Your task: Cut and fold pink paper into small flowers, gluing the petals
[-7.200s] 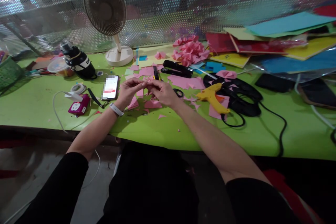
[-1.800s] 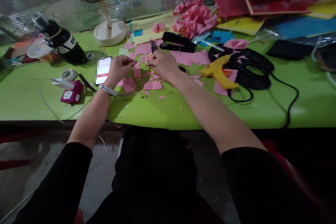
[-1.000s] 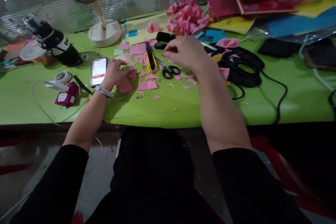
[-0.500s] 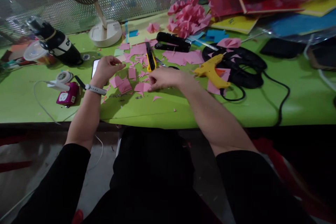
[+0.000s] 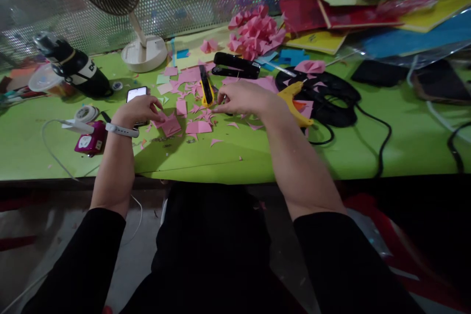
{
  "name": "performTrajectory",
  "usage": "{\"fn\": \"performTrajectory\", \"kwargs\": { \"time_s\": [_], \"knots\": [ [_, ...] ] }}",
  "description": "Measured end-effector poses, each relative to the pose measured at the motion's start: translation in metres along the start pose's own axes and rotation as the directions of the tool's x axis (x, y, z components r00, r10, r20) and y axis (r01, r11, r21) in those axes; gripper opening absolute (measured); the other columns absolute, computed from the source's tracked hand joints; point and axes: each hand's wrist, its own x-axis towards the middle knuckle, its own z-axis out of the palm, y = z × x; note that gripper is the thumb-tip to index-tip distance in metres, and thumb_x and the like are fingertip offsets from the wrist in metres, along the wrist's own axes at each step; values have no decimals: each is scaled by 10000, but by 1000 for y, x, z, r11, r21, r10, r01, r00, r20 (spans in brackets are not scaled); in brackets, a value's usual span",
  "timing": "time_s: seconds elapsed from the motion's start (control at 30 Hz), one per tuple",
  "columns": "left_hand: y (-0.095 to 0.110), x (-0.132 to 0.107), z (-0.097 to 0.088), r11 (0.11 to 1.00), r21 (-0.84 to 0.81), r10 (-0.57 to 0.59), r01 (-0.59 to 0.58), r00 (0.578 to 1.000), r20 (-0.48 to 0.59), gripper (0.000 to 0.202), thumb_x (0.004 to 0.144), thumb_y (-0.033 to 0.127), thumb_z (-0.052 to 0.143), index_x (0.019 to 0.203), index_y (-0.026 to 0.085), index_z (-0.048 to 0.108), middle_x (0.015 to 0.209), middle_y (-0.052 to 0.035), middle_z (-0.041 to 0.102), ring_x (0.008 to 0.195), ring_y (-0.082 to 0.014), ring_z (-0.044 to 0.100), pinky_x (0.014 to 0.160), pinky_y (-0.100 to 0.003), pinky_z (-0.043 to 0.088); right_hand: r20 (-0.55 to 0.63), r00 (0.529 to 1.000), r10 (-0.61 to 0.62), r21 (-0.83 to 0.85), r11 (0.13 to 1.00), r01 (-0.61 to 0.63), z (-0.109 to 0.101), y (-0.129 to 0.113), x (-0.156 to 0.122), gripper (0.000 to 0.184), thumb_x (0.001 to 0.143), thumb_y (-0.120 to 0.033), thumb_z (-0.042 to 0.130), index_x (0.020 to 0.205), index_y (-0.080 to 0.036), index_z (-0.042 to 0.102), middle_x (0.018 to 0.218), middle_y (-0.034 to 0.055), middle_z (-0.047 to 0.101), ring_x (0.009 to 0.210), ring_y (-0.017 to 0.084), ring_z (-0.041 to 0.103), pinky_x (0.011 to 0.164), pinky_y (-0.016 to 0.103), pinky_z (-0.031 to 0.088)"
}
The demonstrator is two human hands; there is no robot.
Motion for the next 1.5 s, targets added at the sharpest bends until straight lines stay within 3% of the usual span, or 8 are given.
{"fn": "performTrajectory", "kwargs": {
  "time_s": [0.33,0.53,0.7,0.9,1.1,1.37,1.43,1.5],
  "knots": [
    [3,0,2,993,74,97,-95,995,-16,372,670,269,789,1027,178,737,988,-67,729,890,-218,659,690,-278,449,-21,1000,22,35,999,-21,-2,-1,-1,393,833,-506,745,1105,-222,742,981,91,741,733,222,668,622,366,497],
    [3,-1,0,988,-104,121,-113,990,76,369,638,188,779,1002,193,724,770,-10,704,691,-161,646,606,-254,450,-68,996,-61,83,994,67,2,10,4,381,767,-531,805,986,-223,754,892,88,728,748,229,658,648,372,476],
    [-2,-10,-10,904,-390,168,-175,984,-52,340,660,217,840,975,186,715,713,0,673,636,-131,635,588,-238,472,-159,975,-155,13,987,159,4,7,3,331,812,-518,751,939,-213,747,859,77,725,737,232,656,645,366,461],
    [17,-16,-5,619,-740,216,-265,962,-165,413,756,246,831,1132,165,680,862,-36,716,731,-114,694,635,-207,531,-467,775,-425,36,867,497,24,-18,5,337,912,-428,664,1198,-252,694,1081,86,733,907,254,678,782,414,542],
    [33,-2,24,385,-907,363,-172,931,-22,468,762,237,839,1186,161,657,943,-60,746,836,-133,738,629,-171,538,-511,608,-608,-125,752,647,43,-29,13,260,898,-260,659,1156,-290,680,1165,81,687,1028,278,651,823,457,578],
    [37,5,36,200,-961,464,-192,882,-79,541,760,125,820,1266,135,628,1091,-121,732,977,-178,742,964,-332,578,-611,453,-650,-138,650,747,46,-25,16,140,917,-273,633,1006,-282,742,1025,59,697,1001,246,663,865,452,559],
    [37,5,36,218,-951,455,-217,885,-98,557,764,137,818,1286,137,626,1109,-136,738,980,-193,747,975,-350,577,-619,455,-640,-105,642,759,45,-26,15,139,917,-285,635,987,-295,755,1023,59,704,983,240,666,863,448,553],
    [35,6,36,237,-944,438,-230,893,-107,568,762,148,818,1299,155,634,1090,-130,751,963,-197,753,950,-338,588,-602,534,-593,-48,695,718,43,-28,12,128,907,-296,646,950,-325,764,1036,54,706,1008,253,662,886,461,543]
  ]
}}
